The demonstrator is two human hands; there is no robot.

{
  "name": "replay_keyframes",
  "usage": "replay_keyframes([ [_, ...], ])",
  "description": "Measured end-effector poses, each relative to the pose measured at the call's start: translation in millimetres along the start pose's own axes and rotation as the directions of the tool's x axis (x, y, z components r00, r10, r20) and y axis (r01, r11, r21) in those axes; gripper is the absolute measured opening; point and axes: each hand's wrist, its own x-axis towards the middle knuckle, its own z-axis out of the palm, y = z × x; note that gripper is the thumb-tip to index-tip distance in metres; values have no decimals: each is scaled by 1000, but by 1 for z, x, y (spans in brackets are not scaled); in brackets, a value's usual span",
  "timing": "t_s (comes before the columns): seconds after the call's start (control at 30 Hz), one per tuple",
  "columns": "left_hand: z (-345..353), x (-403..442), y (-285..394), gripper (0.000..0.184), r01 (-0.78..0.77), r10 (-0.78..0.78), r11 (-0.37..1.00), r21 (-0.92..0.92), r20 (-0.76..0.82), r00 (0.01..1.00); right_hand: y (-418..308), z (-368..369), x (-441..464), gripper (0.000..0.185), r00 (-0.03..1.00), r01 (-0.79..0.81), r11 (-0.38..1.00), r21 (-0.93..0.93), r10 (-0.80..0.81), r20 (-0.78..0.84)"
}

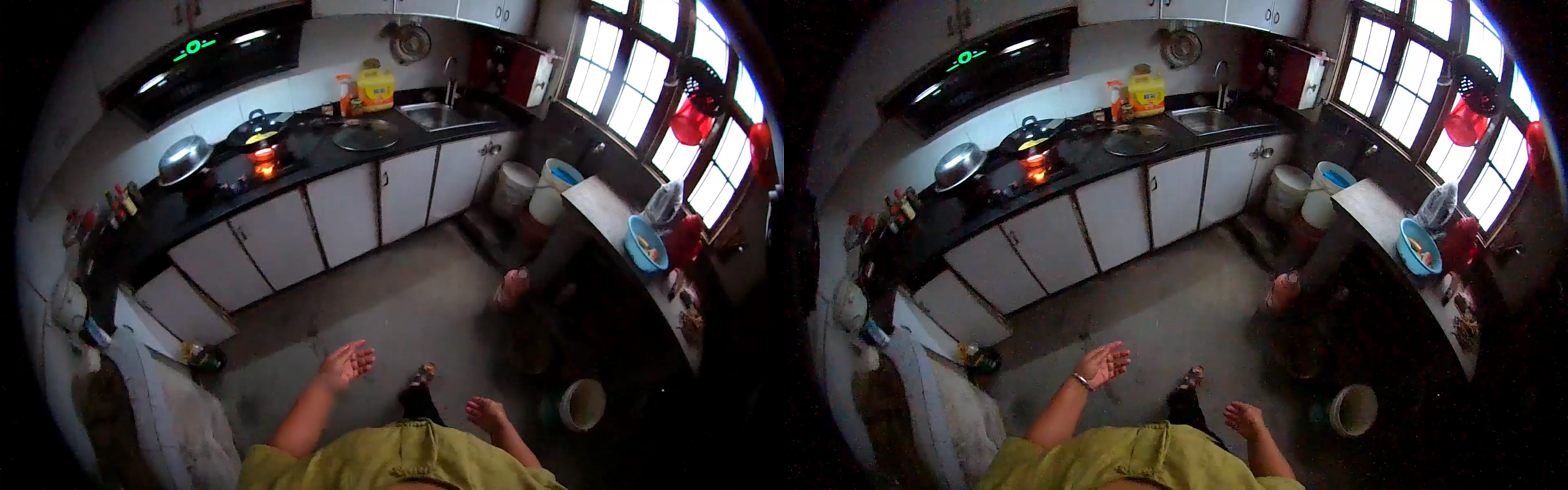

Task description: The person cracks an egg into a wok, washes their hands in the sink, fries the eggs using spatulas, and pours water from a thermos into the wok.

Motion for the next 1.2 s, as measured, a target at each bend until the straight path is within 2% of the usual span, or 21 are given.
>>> replay_keyframes([
  [0.07,14,53,24,37,10,-10,1000,10,-8,1000,-39,12,47,37,1000,7,1000,-29,-8,-28],
  [0.13,26,112,50,37,19,-18,1000,-16,112,994,-90,17,105,32,998,8,995,104,-14,66],
  [0.17,35,140,67,37,14,-13,1000,-8,116,993,-126,39,115,32,997,13,994,108,-21,73],
  [0.27,58,203,110,38,62,-60,998,-13,144,988,-215,93,150,29,997,66,988,140,-62,-34],
  [0.33,79,252,142,40,46,-29,997,-69,231,973,-267,110,198,25,973,118,989,92,-134,189],
  [0.4,107,288,172,42,7,-1,999,-32,183,983,-327,162,192,19,953,159,987,36,-163,257],
  [0.47,118,326,196,43,-42,39,999,14,144,989,-375,204,208,21,941,183,983,10,-178,287],
  [0.63,126,456,260,44,-25,39,998,-54,266,963,-495,290,285,27,934,226,972,-68,-196,300],
  [0.7,131,518,293,45,-27,46,997,-69,283,958,-538,313,326,28,870,331,942,-48,-285,403],
  [0.77,135,576,329,48,-31,48,998,-54,337,940,-585,356,331,30,887,333,943,-29,-302,349],
  [0.8,139,605,346,48,-19,38,998,-59,334,942,-610,370,336,32,902,339,941,-24,-317,294],
  [0.87,156,663,385,49,11,22,996,-89,356,934,-658,389,367,32,882,341,940,30,-331,336],
  [1.0,196,736,446,50,-13,28,999,-47,333,942,-740,448,384,31,877,394,919,-34,-365,313],
  [1.07,196,778,463,52,-11,25,999,-44,328,944,-780,472,408,33,848,414,910,-3,-385,364],
  [1.2,198,841,487,54,3,31,990,-141,239,971,-855,521,471,33,853,384,923,-26,-344,392],
])
